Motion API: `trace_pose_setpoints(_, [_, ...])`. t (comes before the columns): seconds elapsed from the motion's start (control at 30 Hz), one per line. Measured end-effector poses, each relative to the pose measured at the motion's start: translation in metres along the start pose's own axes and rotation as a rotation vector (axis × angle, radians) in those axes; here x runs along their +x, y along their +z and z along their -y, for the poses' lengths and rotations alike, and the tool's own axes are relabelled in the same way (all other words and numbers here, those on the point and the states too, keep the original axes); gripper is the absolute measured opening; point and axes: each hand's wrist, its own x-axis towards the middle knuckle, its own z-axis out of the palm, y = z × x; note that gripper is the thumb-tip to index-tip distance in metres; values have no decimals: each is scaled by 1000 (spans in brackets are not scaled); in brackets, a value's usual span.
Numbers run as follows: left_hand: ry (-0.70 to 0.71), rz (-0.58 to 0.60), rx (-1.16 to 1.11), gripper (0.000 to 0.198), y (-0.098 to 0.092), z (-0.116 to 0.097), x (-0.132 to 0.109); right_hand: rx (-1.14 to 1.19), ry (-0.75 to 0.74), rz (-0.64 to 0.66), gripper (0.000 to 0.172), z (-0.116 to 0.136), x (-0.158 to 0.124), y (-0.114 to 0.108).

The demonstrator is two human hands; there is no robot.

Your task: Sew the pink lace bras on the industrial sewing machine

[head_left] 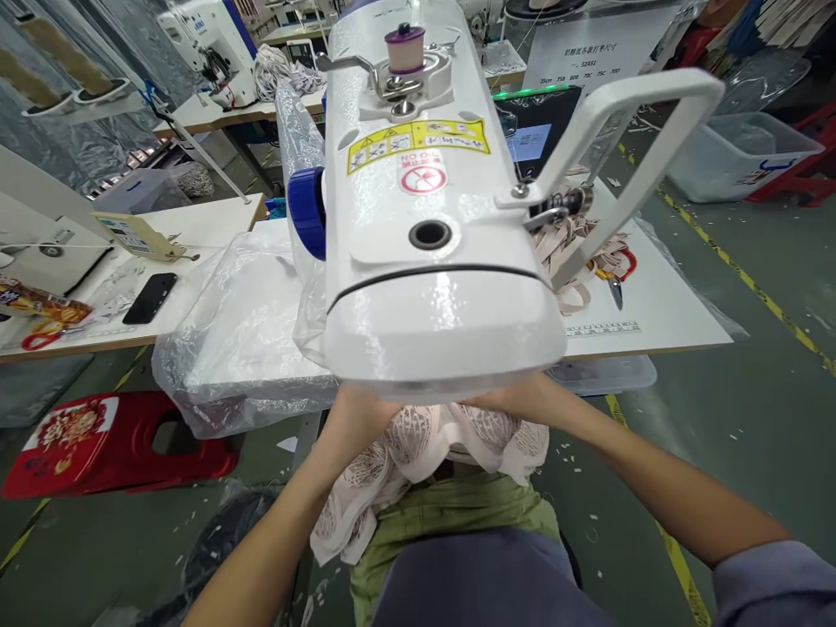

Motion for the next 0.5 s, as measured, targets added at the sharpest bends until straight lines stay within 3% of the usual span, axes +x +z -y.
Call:
trace_pose_setpoints(0.17, [45, 59, 90, 20, -4, 8, 5, 10, 42, 41, 37, 1, 4, -5])
trace_pose_setpoints(0.33, [39, 96, 140, 26, -7, 16, 5, 24, 42, 23, 38, 7, 5, -7])
trace_pose_setpoints(0.5, [34, 63, 100, 24, -8, 6, 3, 82, 18, -29, 39, -12, 8, -5])
